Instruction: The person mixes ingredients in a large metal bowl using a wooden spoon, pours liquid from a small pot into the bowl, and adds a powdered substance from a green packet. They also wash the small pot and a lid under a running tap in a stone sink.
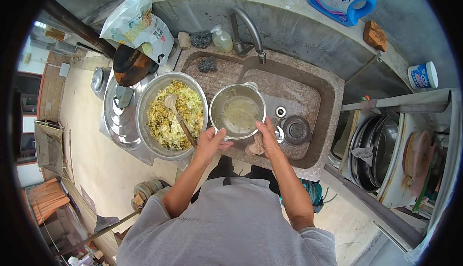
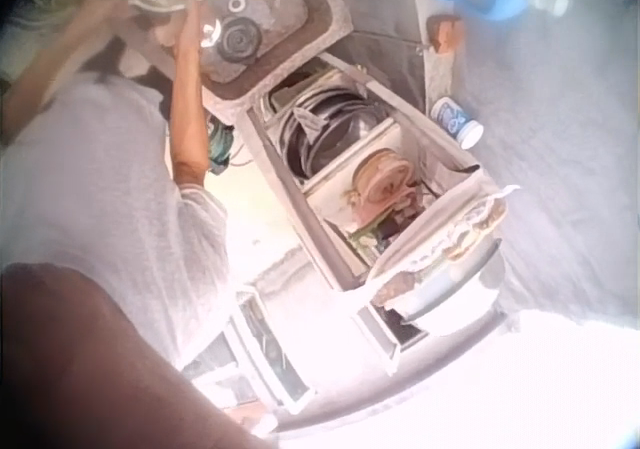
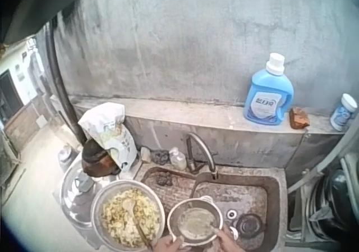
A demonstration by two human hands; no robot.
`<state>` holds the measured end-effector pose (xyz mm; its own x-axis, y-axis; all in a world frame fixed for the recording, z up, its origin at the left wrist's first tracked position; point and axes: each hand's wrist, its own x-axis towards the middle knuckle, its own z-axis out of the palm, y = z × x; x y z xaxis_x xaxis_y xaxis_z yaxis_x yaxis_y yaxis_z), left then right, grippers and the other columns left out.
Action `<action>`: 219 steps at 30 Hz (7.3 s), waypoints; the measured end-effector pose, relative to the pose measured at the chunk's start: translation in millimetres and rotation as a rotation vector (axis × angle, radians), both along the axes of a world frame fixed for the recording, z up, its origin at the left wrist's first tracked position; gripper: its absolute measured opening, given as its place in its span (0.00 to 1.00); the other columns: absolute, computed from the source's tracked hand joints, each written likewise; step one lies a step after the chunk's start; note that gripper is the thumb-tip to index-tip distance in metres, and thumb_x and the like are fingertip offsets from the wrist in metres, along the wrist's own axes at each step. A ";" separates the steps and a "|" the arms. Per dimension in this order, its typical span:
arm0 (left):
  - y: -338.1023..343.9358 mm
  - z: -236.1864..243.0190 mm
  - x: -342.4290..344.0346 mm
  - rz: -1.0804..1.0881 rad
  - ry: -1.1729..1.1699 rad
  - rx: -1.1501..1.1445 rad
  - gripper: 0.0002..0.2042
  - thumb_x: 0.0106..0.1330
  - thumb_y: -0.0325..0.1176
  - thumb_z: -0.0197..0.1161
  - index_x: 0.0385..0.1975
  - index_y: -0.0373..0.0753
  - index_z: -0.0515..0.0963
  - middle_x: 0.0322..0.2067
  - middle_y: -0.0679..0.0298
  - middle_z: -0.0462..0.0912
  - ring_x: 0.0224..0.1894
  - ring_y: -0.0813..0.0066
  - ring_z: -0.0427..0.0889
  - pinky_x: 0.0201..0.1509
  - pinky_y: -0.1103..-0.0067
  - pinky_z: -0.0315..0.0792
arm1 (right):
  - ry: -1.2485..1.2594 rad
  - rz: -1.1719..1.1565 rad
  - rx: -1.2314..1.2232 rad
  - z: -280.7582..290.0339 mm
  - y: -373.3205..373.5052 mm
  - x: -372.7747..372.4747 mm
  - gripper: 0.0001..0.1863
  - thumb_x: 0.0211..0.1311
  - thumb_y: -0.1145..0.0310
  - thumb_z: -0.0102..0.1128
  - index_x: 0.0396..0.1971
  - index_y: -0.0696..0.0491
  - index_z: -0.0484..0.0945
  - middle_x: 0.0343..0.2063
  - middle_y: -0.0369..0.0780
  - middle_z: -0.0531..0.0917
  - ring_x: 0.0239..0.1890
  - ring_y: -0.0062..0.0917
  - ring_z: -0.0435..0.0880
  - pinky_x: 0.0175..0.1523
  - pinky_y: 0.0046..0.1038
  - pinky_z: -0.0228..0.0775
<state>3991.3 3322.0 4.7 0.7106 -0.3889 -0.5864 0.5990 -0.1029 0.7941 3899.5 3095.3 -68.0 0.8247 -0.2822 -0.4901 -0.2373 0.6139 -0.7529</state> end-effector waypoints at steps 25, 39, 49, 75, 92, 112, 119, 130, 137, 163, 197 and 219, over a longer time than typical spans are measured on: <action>303.8 -57.8 100.1 -0.384 -0.774 0.837 0.15 0.60 0.31 0.67 0.47 0.42 0.88 0.32 0.47 0.91 0.38 0.43 0.91 0.45 0.53 0.84 | 0.481 0.460 -0.215 114.3 213.4 150.0 0.44 0.67 0.28 0.58 0.65 0.55 0.79 0.41 0.44 0.86 0.36 0.27 0.82 0.40 0.31 0.74; 398.7 -75.2 98.7 -0.031 -1.012 0.552 0.16 0.64 0.20 0.64 0.50 0.39 0.88 0.54 0.50 0.86 0.54 0.45 0.87 0.58 0.60 0.81 | 0.028 0.313 -0.661 95.3 262.5 188.8 0.56 0.65 0.45 0.71 0.84 0.60 0.55 0.74 0.58 0.71 0.73 0.45 0.74 0.74 0.41 0.68; 438.6 -93.0 140.7 0.116 -1.098 0.679 0.15 0.64 0.16 0.60 0.46 0.35 0.88 0.54 0.49 0.87 0.56 0.43 0.85 0.61 0.61 0.79 | -0.020 0.295 -0.576 86.1 280.7 187.8 0.53 0.72 0.50 0.67 0.86 0.57 0.49 0.60 0.51 0.80 0.51 0.32 0.81 0.55 0.35 0.76; 372.2 -51.3 163.2 0.046 -0.210 -0.267 0.06 0.81 0.29 0.64 0.51 0.38 0.81 0.43 0.65 0.90 0.41 0.77 0.90 0.41 0.75 0.88 | -0.038 0.713 -0.665 125.5 245.4 204.2 0.65 0.63 0.20 0.63 0.86 0.53 0.55 0.84 0.55 0.58 0.86 0.50 0.55 0.86 0.50 0.51; 337.5 -54.2 226.3 0.002 -0.414 -0.246 0.08 0.77 0.26 0.70 0.42 0.40 0.75 0.34 0.72 0.80 0.33 0.86 0.80 0.34 0.82 0.77 | 0.147 0.820 -1.065 117.1 254.3 238.2 0.38 0.65 0.62 0.58 0.76 0.56 0.70 0.63 0.60 0.84 0.67 0.53 0.83 0.73 0.42 0.70; 276.5 -80.6 154.5 0.131 -0.542 0.123 0.13 0.68 0.37 0.79 0.34 0.33 0.85 0.26 0.63 0.85 0.29 0.76 0.80 0.35 0.74 0.74 | 0.148 0.369 -1.218 140.5 294.4 216.9 0.46 0.65 0.66 0.58 0.83 0.58 0.56 0.32 0.53 0.91 0.31 0.41 0.93 0.44 0.42 0.85; 352.3 -33.7 149.4 0.071 -1.168 0.831 0.16 0.59 0.33 0.80 0.44 0.37 0.84 0.49 0.53 0.85 0.54 0.49 0.82 0.57 0.59 0.74 | 0.168 0.328 -1.200 114.8 266.8 204.4 0.43 0.66 0.66 0.59 0.82 0.56 0.62 0.49 0.59 0.90 0.51 0.48 0.93 0.60 0.45 0.81; 449.3 -56.5 147.6 -0.052 -0.916 0.887 0.11 0.67 0.31 0.70 0.46 0.36 0.85 0.44 0.48 0.89 0.50 0.42 0.86 0.54 0.53 0.78 | 0.106 0.231 -1.032 73.7 250.6 235.8 0.42 0.66 0.64 0.62 0.79 0.61 0.63 0.66 0.58 0.82 0.68 0.53 0.82 0.72 0.42 0.71; 502.1 -35.0 123.3 0.234 -0.781 0.808 0.18 0.70 0.35 0.68 0.56 0.35 0.86 0.47 0.46 0.90 0.52 0.44 0.88 0.57 0.58 0.81 | 0.255 0.239 -1.285 92.7 330.0 279.0 0.42 0.65 0.62 0.65 0.79 0.54 0.63 0.64 0.57 0.84 0.66 0.54 0.84 0.71 0.46 0.73; 510.6 -103.3 100.8 0.379 -0.469 0.544 0.20 0.69 0.32 0.71 0.58 0.29 0.86 0.46 0.46 0.94 0.47 0.57 0.94 0.55 0.68 0.83 | 0.151 0.672 -1.366 138.0 340.0 167.4 0.47 0.65 0.70 0.58 0.84 0.54 0.50 0.49 0.69 0.86 0.52 0.68 0.86 0.60 0.57 0.77; 484.7 -100.3 90.9 0.410 -0.504 0.485 0.18 0.69 0.30 0.71 0.56 0.28 0.86 0.39 0.53 0.93 0.39 0.67 0.91 0.48 0.71 0.81 | -0.320 0.239 -1.766 161.8 310.8 296.9 0.47 0.65 0.80 0.57 0.85 0.53 0.53 0.69 0.59 0.76 0.60 0.63 0.83 0.58 0.51 0.81; 336.9 -98.9 92.3 0.122 -0.394 0.611 0.24 0.74 0.27 0.69 0.67 0.24 0.78 0.54 0.50 0.90 0.51 0.68 0.89 0.58 0.72 0.81 | 0.643 -0.326 0.191 -189.5 58.3 68.8 0.18 0.71 0.65 0.64 0.53 0.60 0.77 0.36 0.51 0.83 0.28 0.44 0.88 0.32 0.58 0.85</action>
<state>4083.7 3658.9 -94.2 0.9304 0.0208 -0.3659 0.3170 -0.5469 0.7748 3968.4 3153.6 -257.5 0.2479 -0.3254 -0.9125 -0.3785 0.8345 -0.4004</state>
